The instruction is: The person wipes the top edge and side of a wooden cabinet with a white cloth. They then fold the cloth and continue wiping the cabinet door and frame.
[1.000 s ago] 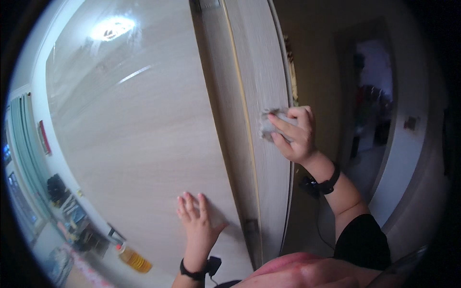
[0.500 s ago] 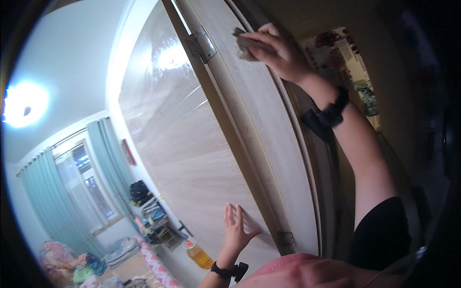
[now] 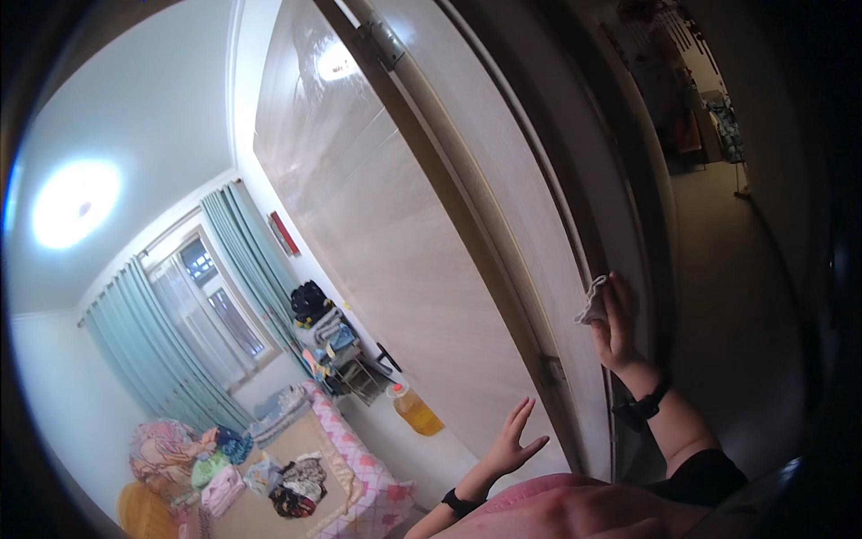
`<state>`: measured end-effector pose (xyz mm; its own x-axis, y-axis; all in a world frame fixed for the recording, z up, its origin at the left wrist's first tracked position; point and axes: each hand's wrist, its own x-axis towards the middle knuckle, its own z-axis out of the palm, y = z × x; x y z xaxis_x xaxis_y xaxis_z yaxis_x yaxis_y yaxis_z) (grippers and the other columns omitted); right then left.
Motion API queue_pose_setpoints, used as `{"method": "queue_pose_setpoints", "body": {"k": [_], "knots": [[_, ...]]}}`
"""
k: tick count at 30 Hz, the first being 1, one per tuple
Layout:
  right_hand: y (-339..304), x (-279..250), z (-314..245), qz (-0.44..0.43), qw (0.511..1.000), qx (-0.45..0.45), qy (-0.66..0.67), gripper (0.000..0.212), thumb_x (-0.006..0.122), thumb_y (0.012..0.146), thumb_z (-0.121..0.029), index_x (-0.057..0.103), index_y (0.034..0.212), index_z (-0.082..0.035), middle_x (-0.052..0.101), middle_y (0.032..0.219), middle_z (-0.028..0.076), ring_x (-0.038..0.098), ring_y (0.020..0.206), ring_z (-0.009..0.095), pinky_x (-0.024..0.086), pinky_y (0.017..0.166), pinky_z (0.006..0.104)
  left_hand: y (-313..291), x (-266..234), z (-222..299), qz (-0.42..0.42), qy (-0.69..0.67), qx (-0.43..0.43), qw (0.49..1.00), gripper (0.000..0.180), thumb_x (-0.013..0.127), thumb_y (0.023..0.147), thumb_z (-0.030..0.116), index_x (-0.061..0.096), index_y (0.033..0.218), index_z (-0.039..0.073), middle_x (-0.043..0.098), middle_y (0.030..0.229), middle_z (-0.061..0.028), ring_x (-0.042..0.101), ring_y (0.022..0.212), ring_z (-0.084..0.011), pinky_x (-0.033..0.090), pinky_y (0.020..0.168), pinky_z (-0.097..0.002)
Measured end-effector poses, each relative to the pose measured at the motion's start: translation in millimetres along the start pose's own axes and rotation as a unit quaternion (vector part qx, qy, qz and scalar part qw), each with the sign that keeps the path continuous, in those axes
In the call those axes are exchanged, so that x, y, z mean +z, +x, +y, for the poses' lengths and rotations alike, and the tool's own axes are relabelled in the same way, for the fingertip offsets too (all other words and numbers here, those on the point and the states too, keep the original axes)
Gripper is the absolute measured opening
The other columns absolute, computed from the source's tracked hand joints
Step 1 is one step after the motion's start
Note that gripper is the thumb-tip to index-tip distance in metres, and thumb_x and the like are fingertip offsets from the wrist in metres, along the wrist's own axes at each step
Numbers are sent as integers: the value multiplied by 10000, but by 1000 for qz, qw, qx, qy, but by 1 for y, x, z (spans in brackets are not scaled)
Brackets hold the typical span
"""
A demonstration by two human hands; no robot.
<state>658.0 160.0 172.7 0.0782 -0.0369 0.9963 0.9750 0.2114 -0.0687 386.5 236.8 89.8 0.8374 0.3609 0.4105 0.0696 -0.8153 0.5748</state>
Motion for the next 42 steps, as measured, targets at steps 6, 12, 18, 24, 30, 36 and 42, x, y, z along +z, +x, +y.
{"method": "queue_pose_setpoints", "body": {"k": [6, 12, 18, 24, 30, 36, 42], "knots": [[36, -1, 12, -17, 1000, -5, 9, 524, 531, 890, -164, 384, 1381, -52, 358, 1423, 221, 391, 1272, 396, 325, 1024, 477, -58, 33, 46, 100, -50, -3, 994, 755, 736, 786, 144, 315, 1407, 59, 406, 1347, -160, 491, 1153, -276, 438, 924, -389], [96, 1, 10, -66, 993, -31, 94, 527, 503, 915, -247, 379, 1383, -42, 313, 1452, 209, 314, 1330, 393, 269, 1084, 455, -76, 42, 84, 169, -55, -89, 980, 629, 713, 775, 100, 417, 1324, 21, 455, 1305, -185, 505, 1151, -315, 421, 968, -385], [82, -23, 27, -162, 874, 109, 445, 568, 387, 929, -273, 303, 1439, -37, 10, 1565, 94, 71, 1435, 242, 102, 1146, 391, 6, 58, 135, 201, 34, 61, 977, 449, 628, 747, -30, 570, 1188, 33, 561, 1213, -186, 558, 1102, -333, 451, 925, -385], [43, -22, 41, -135, 700, 204, 671, 771, 331, 921, -598, 253, 1458, -50, 67, 1560, 92, 106, 1426, 243, 88, 1147, 393, 131, 102, 166, 293, 178, 209, 916, 803, 615, 728, 132, 250, 1426, -26, 339, 1416, -283, 352, 1317, -417, 287, 1080, -479], [69, -26, 70, -195, 493, 182, 828, 801, 253, 919, -652, 184, 1471, -76, 152, 1529, 135, 151, 1409, 260, 130, 1135, 405, 212, 117, 140, 452, 451, -11, 769, 747, 615, 816, 206, 249, 1418, -46, 204, 1467, -302, 187, 1381, -428, 146, 1124, -506], [-12, -42, 146, -279, 694, 109, 654, 694, 279, 950, -584, 344, 1406, -65, 230, 1502, 160, 190, 1397, 280, 134, 1132, 417, 247, 91, 169, 477, 515, -162, 693, 797, 603, 865, 217, 119, 1450, -29, 33, 1488, -331, 71, 1382, -483, 144, 1112, -541], [-73, -85, 235, -345, 746, 203, 532, 455, 353, 995, -389, 376, 1369, -133, 282, 1461, 153, 269, 1349, 295, 230, 1105, 450, 266, -12, 210, 423, 663, -59, 614, 759, 585, 849, 182, 163, 1436, -48, 56, 1495, -309, 83, 1392, -448, 132, 1130, -504]]}}
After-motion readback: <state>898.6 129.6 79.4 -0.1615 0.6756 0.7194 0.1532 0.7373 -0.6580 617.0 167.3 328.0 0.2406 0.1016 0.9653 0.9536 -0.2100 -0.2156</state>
